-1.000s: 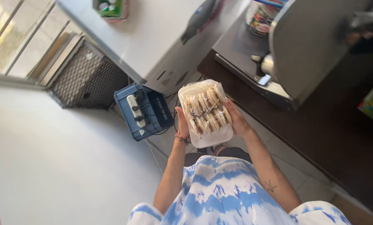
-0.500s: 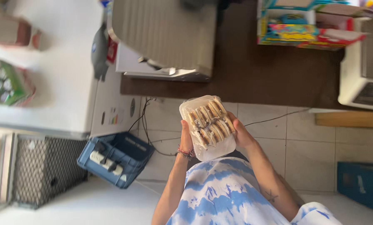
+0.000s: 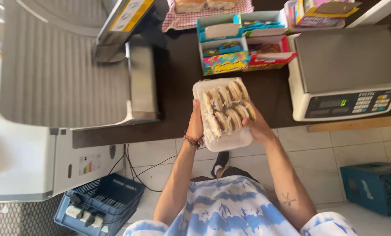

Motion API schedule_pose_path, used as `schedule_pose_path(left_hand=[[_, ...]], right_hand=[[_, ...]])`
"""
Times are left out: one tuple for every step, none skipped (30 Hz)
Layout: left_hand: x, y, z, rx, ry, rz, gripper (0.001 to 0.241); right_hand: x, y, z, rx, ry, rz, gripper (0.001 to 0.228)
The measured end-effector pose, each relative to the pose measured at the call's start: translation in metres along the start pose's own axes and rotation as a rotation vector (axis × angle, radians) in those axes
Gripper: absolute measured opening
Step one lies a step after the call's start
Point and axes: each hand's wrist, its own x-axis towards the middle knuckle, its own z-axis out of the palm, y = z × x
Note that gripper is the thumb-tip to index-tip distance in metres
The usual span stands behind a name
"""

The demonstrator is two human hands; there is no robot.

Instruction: The person picks up several packaged food items including bread, containers of cookies, and boxes of sweets from a table and places them onto a checkout counter next to a scale.

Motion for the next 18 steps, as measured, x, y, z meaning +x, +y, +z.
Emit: schedule_pose_path(left_hand=[[0.016, 0.001, 0.015, 0.002, 0.002, 0.005, 0.115], [0.031, 0.003, 0.030, 0.034, -0.016, 0.014, 0.118], [0.046, 0.005, 0.046, 0.066, -0.034, 0.022, 0.121], [0.062, 0.009, 0.062, 0.066, -0.033, 0.027, 0.121], [0.078, 0.012, 0.077, 0.078, -0.027, 0.031, 0.121], [0.093, 0.015, 0.090, 0.091, -0.021, 0.035, 0.122], [0.101, 0.038, 0.107, 0.093, -0.022, 0.038, 0.122], [0.108, 0.061, 0.122, 0.107, -0.015, 0.004, 0.122], [0.115, 0.084, 0.137, 0.121, -0.008, -0.030, 0.122], [0.129, 0.090, 0.145, 0.124, -0.009, -0.027, 0.122], [0.144, 0.098, 0.152, 0.158, 0.018, -0.032, 0.123], [0.160, 0.107, 0.158, 0.192, 0.044, -0.036, 0.124], [0.182, 0.107, 0.161, 0.197, 0.040, -0.034, 0.124], [0.205, 0.107, 0.163, 0.212, 0.056, -0.006, 0.129], [0.231, 0.109, 0.165, 0.225, 0.069, 0.026, 0.135], [0.252, 0.120, 0.170, 0.228, 0.063, 0.033, 0.135], [0.272, 0.129, 0.174, 0.261, 0.058, 0.092, 0.125], [0.293, 0.138, 0.177, 0.293, 0.053, 0.151, 0.116]], right_hand=[[0.010, -0.018, -0.013, 0.001, -0.004, -0.004, 0.152], [0.019, -0.037, -0.025, -0.048, 0.021, -0.019, 0.148], [0.028, -0.056, -0.038, -0.097, 0.047, -0.034, 0.145], [0.036, -0.078, -0.043, -0.098, 0.044, -0.038, 0.145], [0.044, -0.099, -0.047, -0.131, 0.056, -0.071, 0.138], [0.052, -0.120, -0.050, -0.163, 0.068, -0.104, 0.132], [0.063, -0.124, -0.070, -0.162, 0.068, -0.107, 0.132], [0.075, -0.128, -0.090, -0.222, 0.090, -0.130, 0.133], [0.087, -0.131, -0.110, -0.282, 0.112, -0.152, 0.134], [0.103, -0.142, -0.127, -0.279, 0.113, -0.156, 0.134], [0.123, -0.152, -0.144, -0.391, 0.107, -0.178, 0.134], [0.142, -0.162, -0.160, -0.503, 0.102, -0.200, 0.135], [0.158, -0.179, -0.154, -0.501, 0.107, -0.204, 0.135], [0.174, -0.195, -0.148, -0.441, 0.103, -0.263, 0.129], [0.192, -0.213, -0.143, -0.384, 0.098, -0.326, 0.124], [0.213, -0.222, -0.150, -0.386, 0.103, -0.335, 0.124], [0.233, -0.230, -0.157, -0.358, 0.098, -0.340, 0.117], [0.254, -0.238, -0.164, -0.330, 0.091, -0.345, 0.111]])
